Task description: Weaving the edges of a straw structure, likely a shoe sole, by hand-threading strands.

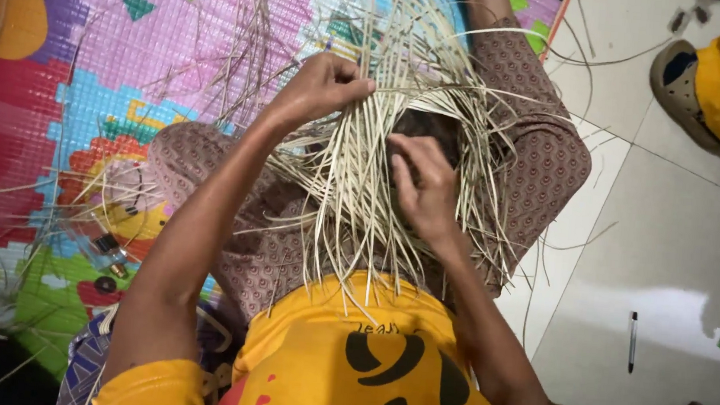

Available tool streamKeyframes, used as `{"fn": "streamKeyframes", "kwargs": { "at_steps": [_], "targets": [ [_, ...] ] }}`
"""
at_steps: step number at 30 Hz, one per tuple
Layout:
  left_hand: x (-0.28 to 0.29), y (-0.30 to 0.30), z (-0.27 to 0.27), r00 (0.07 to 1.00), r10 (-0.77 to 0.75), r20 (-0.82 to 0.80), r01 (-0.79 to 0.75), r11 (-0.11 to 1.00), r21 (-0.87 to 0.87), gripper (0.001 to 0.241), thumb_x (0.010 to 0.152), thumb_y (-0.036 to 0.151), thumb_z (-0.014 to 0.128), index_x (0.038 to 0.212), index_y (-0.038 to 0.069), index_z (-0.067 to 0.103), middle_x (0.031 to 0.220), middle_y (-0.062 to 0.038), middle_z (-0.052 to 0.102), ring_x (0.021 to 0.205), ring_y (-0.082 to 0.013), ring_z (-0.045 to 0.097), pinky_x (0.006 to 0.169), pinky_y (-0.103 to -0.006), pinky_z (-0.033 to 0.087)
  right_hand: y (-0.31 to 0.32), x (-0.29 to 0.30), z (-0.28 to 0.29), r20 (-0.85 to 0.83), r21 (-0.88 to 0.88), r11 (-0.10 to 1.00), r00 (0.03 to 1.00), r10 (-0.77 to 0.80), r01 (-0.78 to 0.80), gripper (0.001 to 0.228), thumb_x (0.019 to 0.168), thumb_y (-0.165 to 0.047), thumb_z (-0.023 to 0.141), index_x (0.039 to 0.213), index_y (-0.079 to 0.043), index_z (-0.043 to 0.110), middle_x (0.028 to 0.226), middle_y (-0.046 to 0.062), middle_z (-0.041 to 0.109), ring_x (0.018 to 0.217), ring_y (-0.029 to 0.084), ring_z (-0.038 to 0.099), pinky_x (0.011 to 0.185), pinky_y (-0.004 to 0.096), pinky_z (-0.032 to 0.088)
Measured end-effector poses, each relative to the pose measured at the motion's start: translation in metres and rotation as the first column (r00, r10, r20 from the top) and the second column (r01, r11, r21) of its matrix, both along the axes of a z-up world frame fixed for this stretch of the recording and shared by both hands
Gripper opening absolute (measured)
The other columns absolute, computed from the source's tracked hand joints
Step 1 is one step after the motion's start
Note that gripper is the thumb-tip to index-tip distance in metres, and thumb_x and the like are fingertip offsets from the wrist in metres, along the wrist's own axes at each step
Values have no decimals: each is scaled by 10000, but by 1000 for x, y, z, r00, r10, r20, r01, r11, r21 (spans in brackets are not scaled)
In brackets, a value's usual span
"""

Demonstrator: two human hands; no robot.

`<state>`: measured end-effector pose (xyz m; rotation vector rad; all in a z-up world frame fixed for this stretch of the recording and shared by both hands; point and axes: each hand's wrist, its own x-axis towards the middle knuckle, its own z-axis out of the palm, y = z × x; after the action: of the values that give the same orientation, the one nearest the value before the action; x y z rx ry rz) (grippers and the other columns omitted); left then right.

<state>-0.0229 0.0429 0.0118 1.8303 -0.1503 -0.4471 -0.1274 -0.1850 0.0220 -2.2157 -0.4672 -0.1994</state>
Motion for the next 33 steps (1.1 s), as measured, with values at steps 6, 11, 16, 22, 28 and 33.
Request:
{"fn": "streamKeyframes", "kwargs": {
  "at_steps": [6, 11, 16, 22, 28, 33],
  "targets": [
    [6, 8, 5, 991, -130, 23, 131, 991, -23, 297, 1041, 218, 662, 773, 92, 642, 634, -51, 583, 552, -182, 506, 621, -307, 432, -1, 1, -11, -88, 138, 990, 996, 16, -4, 295, 986, -2, 635, 1261, -81, 705, 1004, 140, 693, 927, 339, 707, 817, 410, 549],
    [12, 9, -17, 988, -150, 37, 152, 987, -57, 303, 1027, 233, 700, 775, 92, 610, 654, -46, 552, 549, -174, 488, 607, -313, 421, 0, -3, 10, -114, 114, 992, 993, -39, 52, 308, 987, 6, 622, 1277, -69, 694, 991, 165, 686, 922, 350, 704, 835, 446, 552],
    [12, 7, -21, 992, -106, 67, 110, 992, -63, 298, 1028, 230, 702, 779, 99, 606, 657, -48, 549, 545, -163, 482, 603, -317, 416, -2, 8, 17, -58, 126, 992, 998, 2, 5, 379, 996, 63, 578, 1362, -21, 628, 1039, 207, 655, 990, 411, 674, 888, 497, 525],
    [6, 6, -3, 991, -134, 3, 134, 989, -66, 277, 1039, 300, 683, 862, 89, 656, 709, -49, 593, 618, -178, 551, 651, -321, 460, -2, 17, 0, -51, 3, 995, 993, 103, -103, 567, 974, 82, 552, 1485, -164, 546, 1117, 140, 573, 1033, 383, 640, 907, 480, 533],
    [5, -2, 11, 989, -143, -28, 143, 990, -19, 294, 1047, 304, 678, 897, 50, 681, 732, -74, 606, 658, -194, 580, 678, -354, 483, -19, 43, -9, 49, -254, 954, 983, 177, -159, 562, 921, 42, 521, 1448, -154, 548, 1098, 122, 517, 938, 429, 660, 764, 499, 577],
    [8, 0, 12, 980, -144, -134, 132, 986, -98, 325, 968, 368, 708, 745, 146, 625, 660, 25, 580, 538, -90, 519, 480, -232, 442, -26, 45, -11, 20, -292, 939, 981, 195, -181, 631, 887, 125, 643, 1429, -190, 567, 1026, 85, 567, 665, 169, 566, 524, 264, 605]
  ]
}}
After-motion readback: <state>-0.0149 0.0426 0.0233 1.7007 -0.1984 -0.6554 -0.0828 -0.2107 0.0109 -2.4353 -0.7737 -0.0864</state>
